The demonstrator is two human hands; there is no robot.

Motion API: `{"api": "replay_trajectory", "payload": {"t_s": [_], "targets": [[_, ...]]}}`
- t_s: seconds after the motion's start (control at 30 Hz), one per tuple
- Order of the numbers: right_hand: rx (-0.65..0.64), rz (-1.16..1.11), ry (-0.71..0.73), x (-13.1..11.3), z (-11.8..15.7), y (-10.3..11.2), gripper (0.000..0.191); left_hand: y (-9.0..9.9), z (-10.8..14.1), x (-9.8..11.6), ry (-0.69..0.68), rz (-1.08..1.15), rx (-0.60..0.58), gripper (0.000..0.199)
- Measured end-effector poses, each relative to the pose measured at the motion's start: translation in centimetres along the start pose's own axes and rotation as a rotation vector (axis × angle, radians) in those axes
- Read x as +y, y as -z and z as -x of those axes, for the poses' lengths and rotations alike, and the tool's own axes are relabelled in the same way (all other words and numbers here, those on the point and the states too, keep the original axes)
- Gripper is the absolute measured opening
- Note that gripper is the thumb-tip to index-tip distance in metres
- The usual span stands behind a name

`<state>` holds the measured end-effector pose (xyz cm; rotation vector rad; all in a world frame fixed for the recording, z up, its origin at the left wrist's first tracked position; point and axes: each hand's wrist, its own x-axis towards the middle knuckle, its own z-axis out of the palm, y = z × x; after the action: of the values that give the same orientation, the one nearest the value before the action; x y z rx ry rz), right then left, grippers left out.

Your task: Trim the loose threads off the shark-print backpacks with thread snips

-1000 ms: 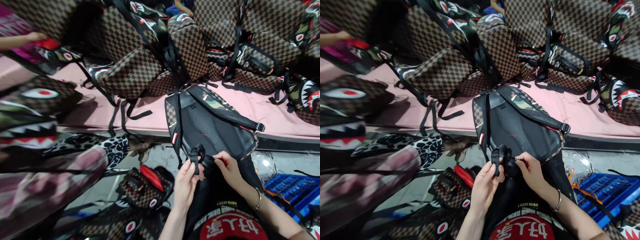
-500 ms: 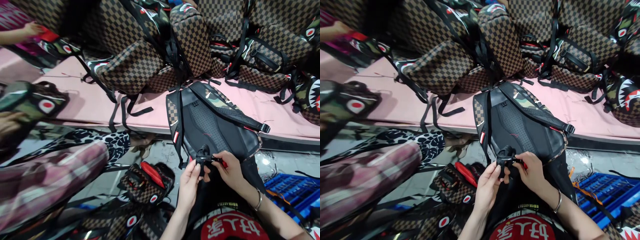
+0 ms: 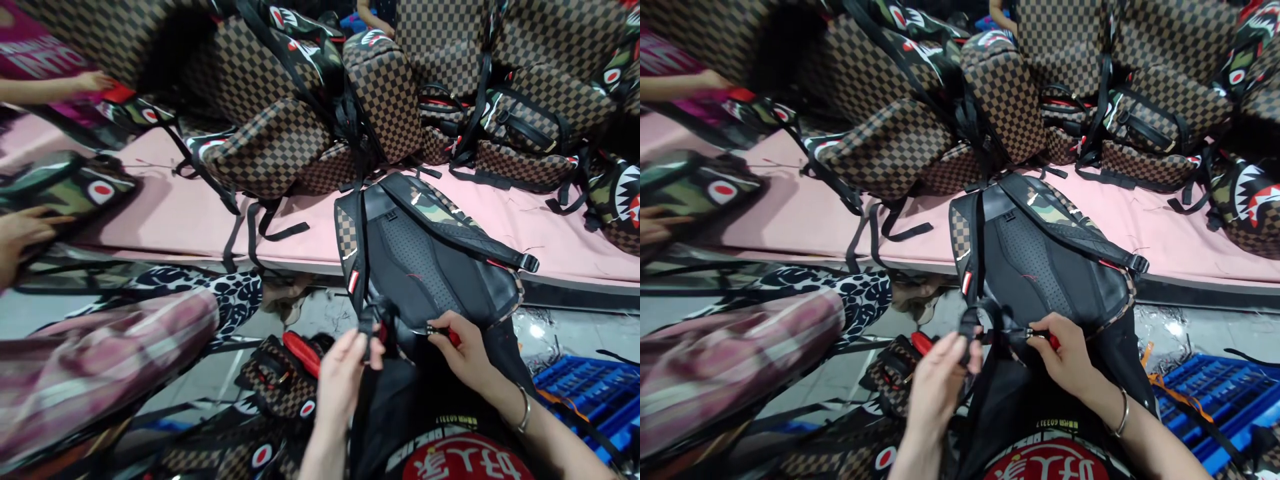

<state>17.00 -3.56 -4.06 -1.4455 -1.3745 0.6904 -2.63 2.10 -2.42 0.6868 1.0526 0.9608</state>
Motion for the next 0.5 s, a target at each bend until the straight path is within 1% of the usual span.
{"api": "replay_trajectory", "payload": {"t_s": [0.03, 0.07, 0.1, 0.13, 0.17, 0.2, 0.23, 0.27, 0.33, 0.4, 0.43, 0.47, 0.5], "targets": [[0.005, -0.032, -0.043, 0.2, 0.1, 0.3, 0.012, 1.1, -0.3, 1.2, -0.082, 0.104, 0.064, 0.029], [0.011, -0.055, -0.087, 0.4, 0.3, 0.7, 0.013, 2.2, -0.6, 2.4, -0.220, 0.236, 0.131, 0.036], [0.020, -0.071, -0.126, 0.7, 0.4, 1.1, 0.014, 3.1, -0.8, 3.4, -0.343, 0.335, 0.170, 0.044], [0.037, -0.084, -0.156, 1.0, 0.6, 1.6, 0.014, 3.9, -0.9, 4.2, -0.446, 0.399, 0.205, 0.050], [0.057, -0.095, -0.182, 1.3, 0.7, 2.1, 0.014, 4.6, -1.0, 4.7, -0.509, 0.429, 0.224, 0.054], [0.074, -0.107, -0.204, 1.6, 0.8, 2.7, 0.014, 5.0, -1.0, 4.7, -0.518, 0.420, 0.231, 0.056], [0.088, -0.120, -0.225, 1.9, 0.9, 3.3, 0.014, 5.2, -1.1, 4.3, -0.484, 0.381, 0.234, 0.054], [0.093, -0.136, -0.248, 2.2, 1.0, 3.8, 0.015, 5.1, -1.1, 3.6, -0.420, 0.321, 0.231, 0.050], [0.094, -0.175, -0.292, 2.6, 1.4, 4.6, 0.016, 4.5, -1.5, 1.6, -0.286, 0.154, 0.221, 0.039], [0.101, -0.213, -0.326, 2.8, 1.9, 5.2, 0.017, 3.3, -2.2, -0.6, -0.211, -0.058, 0.192, 0.030], [0.108, -0.228, -0.336, 2.8, 2.1, 5.3, 0.018, 2.6, -2.7, -1.4, -0.214, -0.167, 0.167, 0.029], [0.115, -0.238, -0.341, 2.8, 2.3, 5.3, 0.018, 1.8, -3.4, -2.0, -0.249, -0.279, 0.134, 0.028], [0.120, -0.241, -0.344, 2.8, 2.5, 5.3, 0.019, 1.0, -4.3, -2.5, -0.314, -0.397, 0.097, 0.026]]}}
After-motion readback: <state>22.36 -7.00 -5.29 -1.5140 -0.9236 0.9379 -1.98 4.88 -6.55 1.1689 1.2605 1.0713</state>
